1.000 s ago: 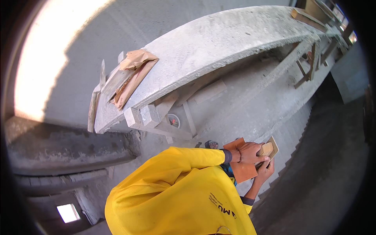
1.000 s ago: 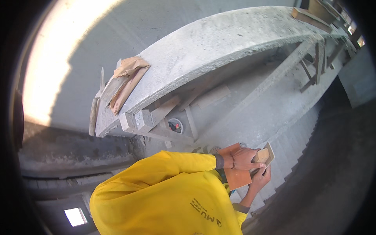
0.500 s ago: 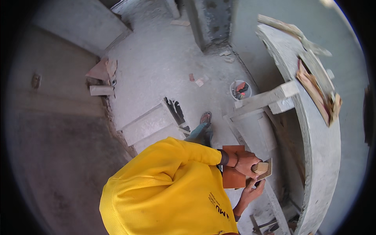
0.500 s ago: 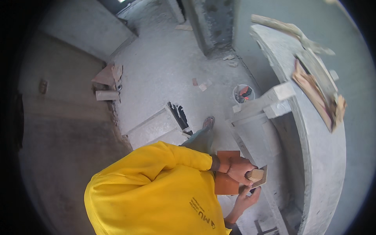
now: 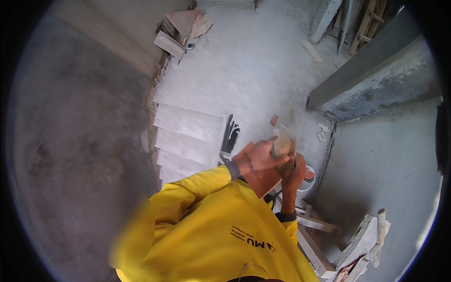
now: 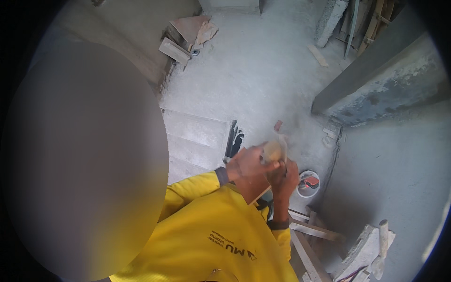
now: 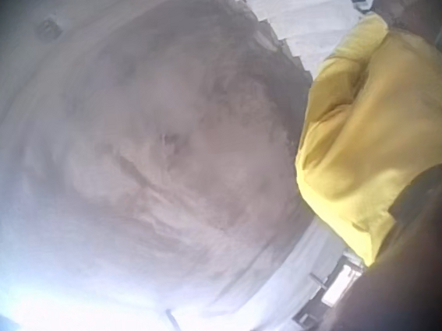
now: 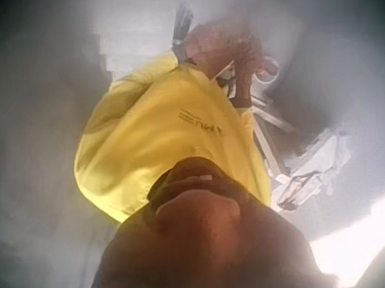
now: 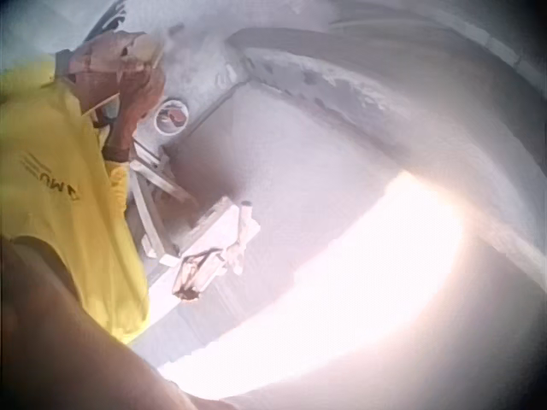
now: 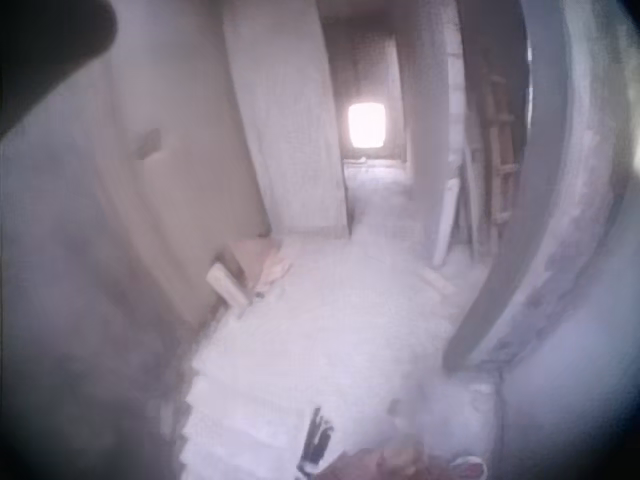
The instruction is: The person walks through a construction site, picks up a small wooden block, and sits on the floor. They use a hammer to chip away at the wood, then use pliers to remove nails, and finally use a hand saw to cut the block.
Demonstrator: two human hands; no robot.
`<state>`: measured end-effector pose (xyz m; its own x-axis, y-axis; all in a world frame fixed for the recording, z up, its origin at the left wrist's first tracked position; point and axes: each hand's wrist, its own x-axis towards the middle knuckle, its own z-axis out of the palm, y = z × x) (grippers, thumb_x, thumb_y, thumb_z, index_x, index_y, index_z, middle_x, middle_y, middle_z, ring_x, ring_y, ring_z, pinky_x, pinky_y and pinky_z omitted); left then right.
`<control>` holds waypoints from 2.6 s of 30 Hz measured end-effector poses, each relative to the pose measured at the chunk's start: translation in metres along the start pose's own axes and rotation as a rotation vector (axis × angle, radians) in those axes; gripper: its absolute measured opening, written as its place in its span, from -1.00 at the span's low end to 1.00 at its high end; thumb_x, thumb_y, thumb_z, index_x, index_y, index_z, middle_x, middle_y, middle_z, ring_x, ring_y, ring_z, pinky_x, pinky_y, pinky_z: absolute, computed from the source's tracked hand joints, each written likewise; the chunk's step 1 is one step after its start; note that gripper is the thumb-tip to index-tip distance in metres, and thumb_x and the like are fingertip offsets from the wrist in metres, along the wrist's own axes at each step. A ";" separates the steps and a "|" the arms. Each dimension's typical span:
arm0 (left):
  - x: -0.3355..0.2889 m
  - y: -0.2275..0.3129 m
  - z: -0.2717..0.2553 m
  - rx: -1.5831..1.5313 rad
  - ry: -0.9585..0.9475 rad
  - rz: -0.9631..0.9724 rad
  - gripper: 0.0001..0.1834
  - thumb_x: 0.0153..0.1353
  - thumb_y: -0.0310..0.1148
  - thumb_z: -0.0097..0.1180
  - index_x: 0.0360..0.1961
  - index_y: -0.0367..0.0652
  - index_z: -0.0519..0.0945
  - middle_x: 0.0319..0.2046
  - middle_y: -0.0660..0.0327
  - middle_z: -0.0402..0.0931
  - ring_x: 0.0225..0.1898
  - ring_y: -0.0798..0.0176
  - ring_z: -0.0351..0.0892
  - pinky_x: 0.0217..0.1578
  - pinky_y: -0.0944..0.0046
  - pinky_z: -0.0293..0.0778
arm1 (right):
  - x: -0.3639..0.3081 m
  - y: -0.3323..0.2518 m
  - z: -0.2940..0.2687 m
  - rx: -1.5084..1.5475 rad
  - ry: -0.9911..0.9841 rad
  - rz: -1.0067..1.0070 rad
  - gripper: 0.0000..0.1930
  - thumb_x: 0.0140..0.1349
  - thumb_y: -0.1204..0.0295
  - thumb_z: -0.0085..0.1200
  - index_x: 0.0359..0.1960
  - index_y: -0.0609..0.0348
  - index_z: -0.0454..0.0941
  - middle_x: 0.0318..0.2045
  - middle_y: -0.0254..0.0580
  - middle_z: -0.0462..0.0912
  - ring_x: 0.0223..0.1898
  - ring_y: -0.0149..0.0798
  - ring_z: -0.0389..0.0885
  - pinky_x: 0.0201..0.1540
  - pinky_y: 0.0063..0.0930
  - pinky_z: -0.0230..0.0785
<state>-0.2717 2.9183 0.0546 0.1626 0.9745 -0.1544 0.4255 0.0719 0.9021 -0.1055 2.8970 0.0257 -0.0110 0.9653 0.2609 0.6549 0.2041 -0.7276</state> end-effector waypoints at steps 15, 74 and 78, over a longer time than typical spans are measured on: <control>0.239 -0.083 -0.168 -0.390 0.721 -0.253 -0.78 0.21 -0.50 0.29 -0.12 -0.20 0.59 -0.33 0.40 0.58 -0.30 0.61 0.50 -0.40 0.57 0.40 | 0.395 0.018 0.197 0.733 -0.514 0.022 -0.87 0.41 0.46 -0.01 -0.23 0.30 0.49 -0.44 -0.40 0.49 -0.36 -0.56 0.39 -0.31 -0.61 0.29; 0.582 -0.636 -0.512 -1.062 1.816 -1.440 -0.49 0.13 -0.38 0.37 0.00 -0.34 0.39 -0.22 0.09 0.66 -0.18 0.29 0.67 -0.20 0.30 0.56 | 0.685 -0.043 1.606 -0.848 -1.190 -1.923 -0.61 0.29 0.41 0.03 0.17 0.03 0.44 0.07 0.02 0.57 0.14 0.14 0.50 0.14 -0.02 0.44; 0.586 -0.628 -0.526 -1.159 1.860 -1.378 -0.50 0.13 -0.38 0.37 0.00 -0.34 0.41 -0.22 0.08 0.66 -0.19 0.28 0.68 -0.21 0.31 0.56 | 0.689 -0.034 1.601 -0.915 -1.284 -1.814 -0.62 0.28 0.35 0.08 0.13 0.11 0.44 0.06 -0.02 0.56 0.14 0.10 0.48 0.19 -0.03 0.37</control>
<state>-0.9118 3.5564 -0.3903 -0.3937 -0.5444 -0.7407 -0.8462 -0.1000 0.5233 -1.3454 3.8155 -0.7854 -0.7449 -0.3623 -0.5602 -0.5052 0.8547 0.1190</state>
